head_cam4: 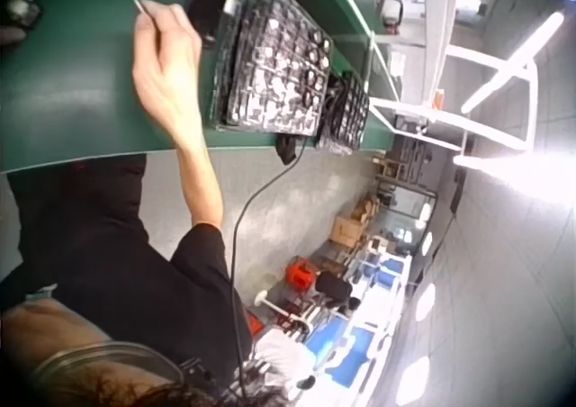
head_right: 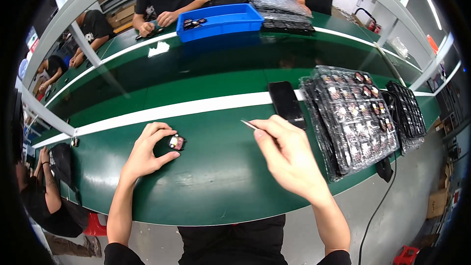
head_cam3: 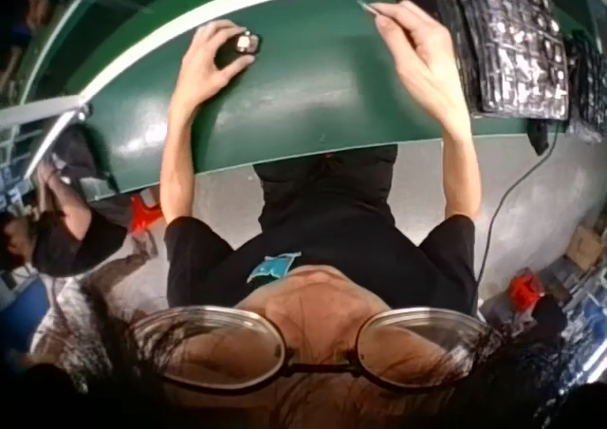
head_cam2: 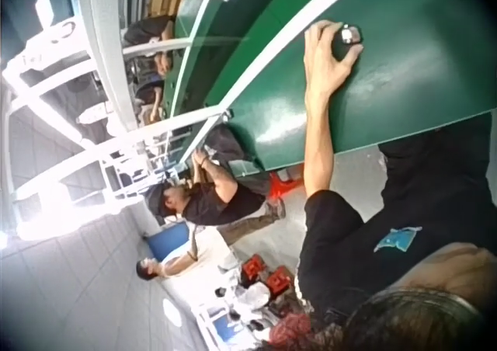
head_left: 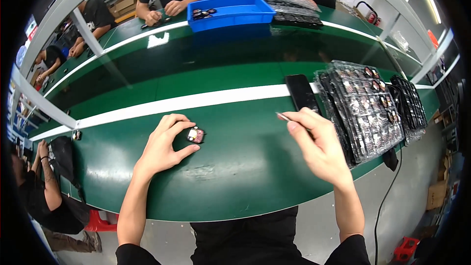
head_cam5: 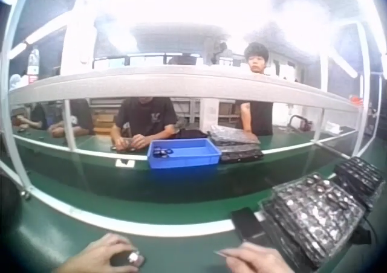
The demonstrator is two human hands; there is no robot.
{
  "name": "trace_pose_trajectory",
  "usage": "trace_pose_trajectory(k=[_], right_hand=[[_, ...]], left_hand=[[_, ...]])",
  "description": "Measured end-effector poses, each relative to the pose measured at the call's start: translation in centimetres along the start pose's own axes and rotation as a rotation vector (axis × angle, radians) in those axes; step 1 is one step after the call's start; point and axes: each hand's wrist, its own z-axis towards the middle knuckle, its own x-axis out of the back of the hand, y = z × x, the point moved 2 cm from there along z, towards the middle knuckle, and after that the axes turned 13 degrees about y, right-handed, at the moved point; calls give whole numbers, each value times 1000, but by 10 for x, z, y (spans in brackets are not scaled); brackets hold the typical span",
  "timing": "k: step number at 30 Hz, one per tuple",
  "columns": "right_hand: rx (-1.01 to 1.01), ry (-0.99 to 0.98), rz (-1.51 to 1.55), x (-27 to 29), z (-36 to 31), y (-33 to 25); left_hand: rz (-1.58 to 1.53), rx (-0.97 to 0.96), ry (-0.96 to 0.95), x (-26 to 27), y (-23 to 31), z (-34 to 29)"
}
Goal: The recorder uses tweezers to assemble small electronic components, likely internal parts of a smartwatch, on a green assembly line table.
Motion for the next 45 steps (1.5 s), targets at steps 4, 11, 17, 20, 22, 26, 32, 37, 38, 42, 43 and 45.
trace_pose_trajectory(k=[4, 11, 17, 20, 22, 26, 32, 37, 38, 42, 43, 45], right_hand=[[-6, -171, 125, -84, 19, 7], [-178, -248, 370, -145, 3, 45], [-193, -251, 448, -144, -8, 54], [-32, -209, 295, -145, -2, 44], [-23, -188, 281, -150, 0, 43], [29, -163, 236, -154, 1, 43], [6, -170, 239, -156, -2, 42], [18, -174, 195, -156, -2, 39], [16, -175, 195, -155, -3, 39], [32, -161, 204, -156, -3, 41], [57, -145, 211, -157, -3, 41], [108, -103, 197, -155, -3, 44]], left_hand=[[-58, 24, -53, 5, -2, 4], [-138, -7, -81, 3, -10, 1], [-273, 58, -179, -7, -11, -5], [-327, 67, -143, -9, -14, -2], [-293, 50, -133, -10, -14, -1], [-279, 49, -150, -10, -14, 3], [-273, 61, -164, -9, -14, 0], [-283, 52, -167, -10, -14, 0], [-298, 48, -166, -10, -14, 0], [-295, 46, -163, -10, -14, 0], [-296, 46, -143, -10, -14, -1], [-298, 45, -124, -10, -11, -1]])
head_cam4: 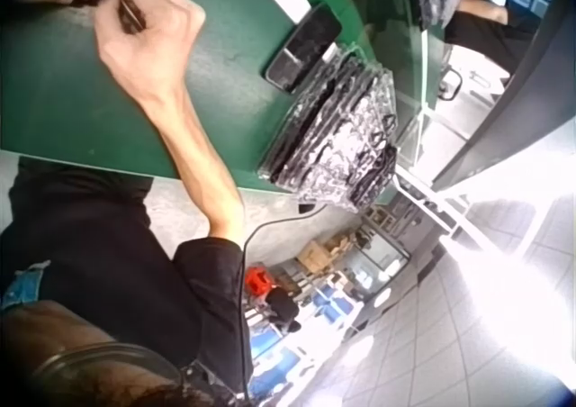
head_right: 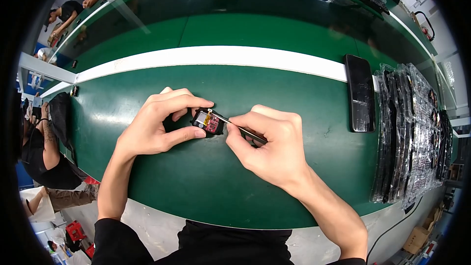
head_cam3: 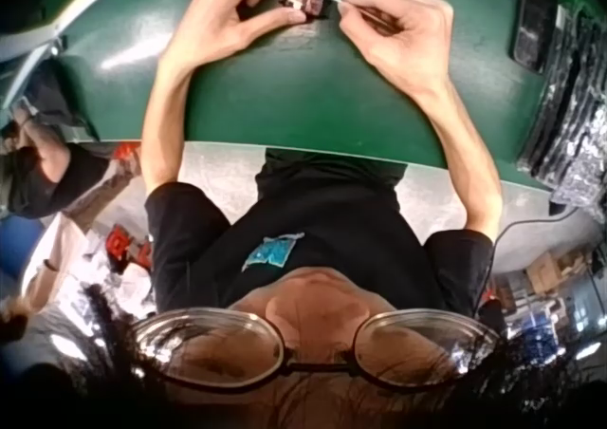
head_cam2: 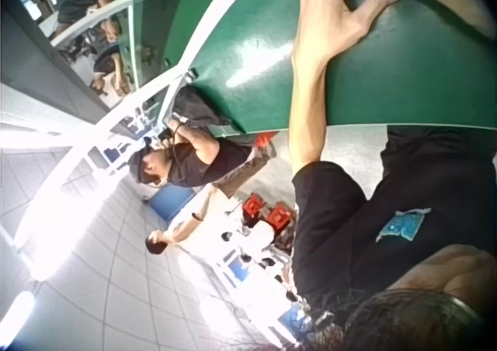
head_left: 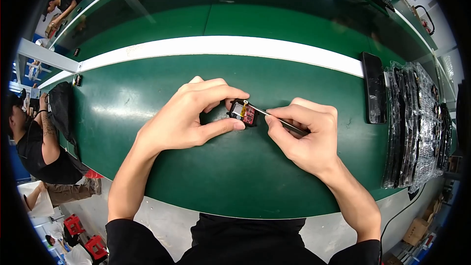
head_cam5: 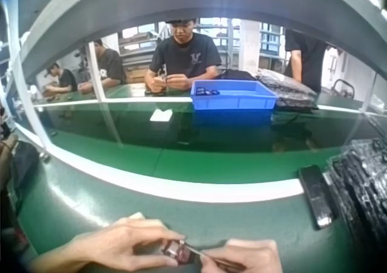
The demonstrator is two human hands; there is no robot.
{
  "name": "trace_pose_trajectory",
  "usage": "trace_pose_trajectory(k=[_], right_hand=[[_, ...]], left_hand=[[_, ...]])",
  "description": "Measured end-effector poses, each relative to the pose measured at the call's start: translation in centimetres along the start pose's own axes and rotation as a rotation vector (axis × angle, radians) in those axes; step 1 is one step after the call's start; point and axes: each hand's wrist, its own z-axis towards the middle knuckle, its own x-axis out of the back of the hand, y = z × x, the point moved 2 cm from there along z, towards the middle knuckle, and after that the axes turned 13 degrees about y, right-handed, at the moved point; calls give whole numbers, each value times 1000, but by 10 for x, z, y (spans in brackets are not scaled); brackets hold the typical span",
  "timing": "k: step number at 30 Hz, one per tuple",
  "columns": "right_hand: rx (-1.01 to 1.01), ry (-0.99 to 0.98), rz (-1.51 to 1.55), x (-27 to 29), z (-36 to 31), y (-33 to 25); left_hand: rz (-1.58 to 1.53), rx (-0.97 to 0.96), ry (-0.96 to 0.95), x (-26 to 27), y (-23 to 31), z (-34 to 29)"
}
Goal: The recorder uses tweezers to assemble small electronic components, likely internal parts of a smartwatch, on a green assembly line table.
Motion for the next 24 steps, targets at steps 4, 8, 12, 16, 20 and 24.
trace_pose_trajectory(k=[4, 8, 12, 16, 20, 24], right_hand=[[131, 46, -64, 0, -2, -2], [195, 38, -102, -2, -4, -2], [238, 40, -140, -4, -4, -4], [249, 57, -146, -6, -5, -3], [203, 43, -128, -5, -4, -2], [-10, -34, 27, 2, 2, -1]], left_hand=[[11, 84, 10, 0, 4, 2], [21, 59, 20, -1, 3, 1], [26, 44, 22, -1, 1, 1], [7, 48, 19, -1, -2, 0], [-14, 38, -14, 1, -4, 3], [-125, 74, -66, 5, -16, 4]])
